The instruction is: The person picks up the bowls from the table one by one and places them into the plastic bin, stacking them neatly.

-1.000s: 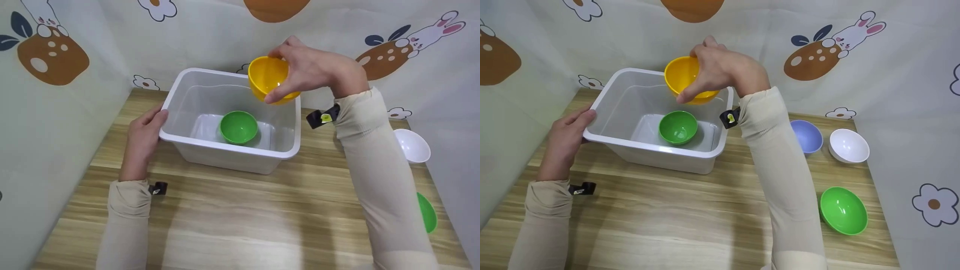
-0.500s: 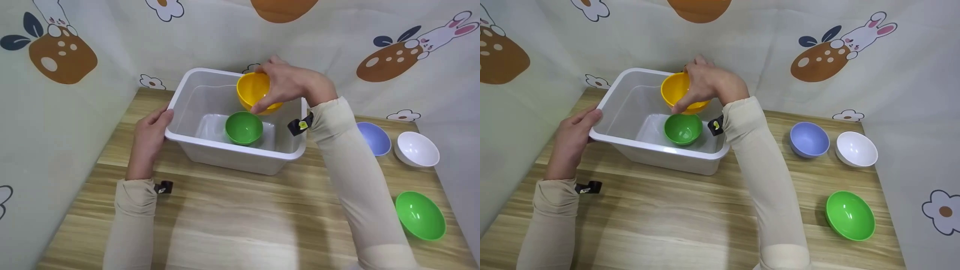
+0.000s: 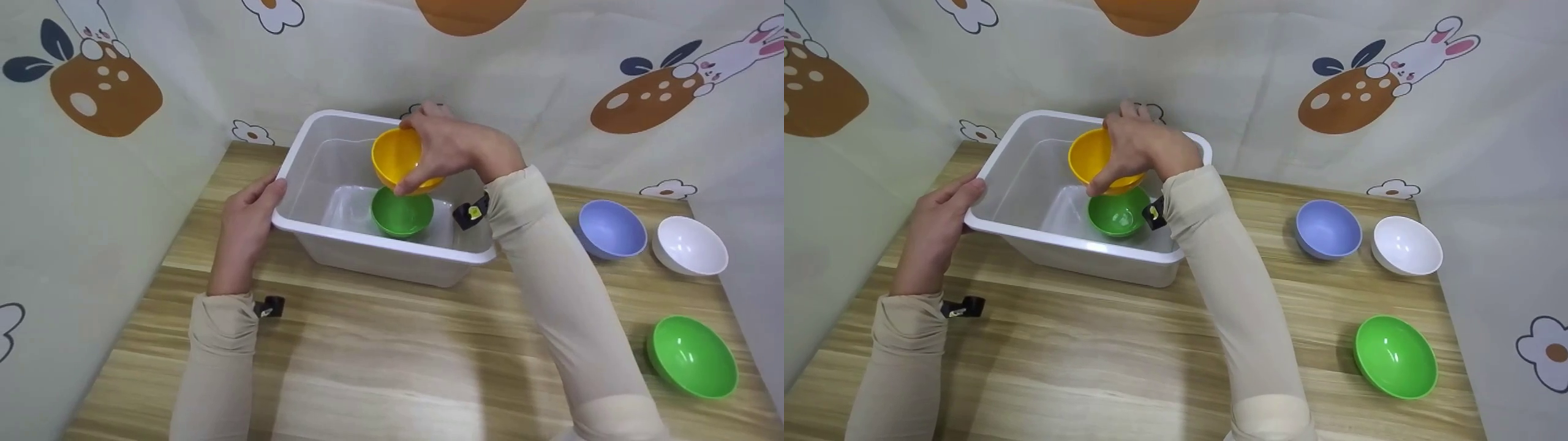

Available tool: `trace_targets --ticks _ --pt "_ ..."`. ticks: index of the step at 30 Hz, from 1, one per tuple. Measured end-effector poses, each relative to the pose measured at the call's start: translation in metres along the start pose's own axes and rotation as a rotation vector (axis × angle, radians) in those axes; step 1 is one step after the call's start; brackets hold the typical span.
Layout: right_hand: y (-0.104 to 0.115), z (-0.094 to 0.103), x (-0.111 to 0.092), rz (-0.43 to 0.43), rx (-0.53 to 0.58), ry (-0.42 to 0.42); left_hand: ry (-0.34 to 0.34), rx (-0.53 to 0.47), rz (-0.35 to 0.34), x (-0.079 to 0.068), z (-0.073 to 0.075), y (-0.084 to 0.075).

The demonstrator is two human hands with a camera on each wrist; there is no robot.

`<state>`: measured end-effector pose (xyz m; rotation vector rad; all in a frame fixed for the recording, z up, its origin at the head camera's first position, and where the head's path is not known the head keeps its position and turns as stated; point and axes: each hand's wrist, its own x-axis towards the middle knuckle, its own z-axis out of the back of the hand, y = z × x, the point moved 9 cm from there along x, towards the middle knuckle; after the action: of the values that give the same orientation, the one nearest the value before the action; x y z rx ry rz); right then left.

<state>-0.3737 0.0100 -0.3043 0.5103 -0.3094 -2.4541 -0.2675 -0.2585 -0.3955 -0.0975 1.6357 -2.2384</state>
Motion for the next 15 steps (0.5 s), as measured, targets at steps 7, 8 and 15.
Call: trace_targets --ticks 7,8,15 --pt "0.004 -0.016 0.012 0.019 -0.035 0.024 -0.011 -0.015 -0.009 0.000 0.001 -0.001" --pt "0.004 -0.019 0.014 0.016 -0.046 0.027 -0.010 -0.014 -0.006 0.000 0.001 -0.001" --pt "-0.001 -0.039 0.024 0.018 -0.043 0.044 -0.005 -0.010 -0.010 0.001 -0.001 -0.001"
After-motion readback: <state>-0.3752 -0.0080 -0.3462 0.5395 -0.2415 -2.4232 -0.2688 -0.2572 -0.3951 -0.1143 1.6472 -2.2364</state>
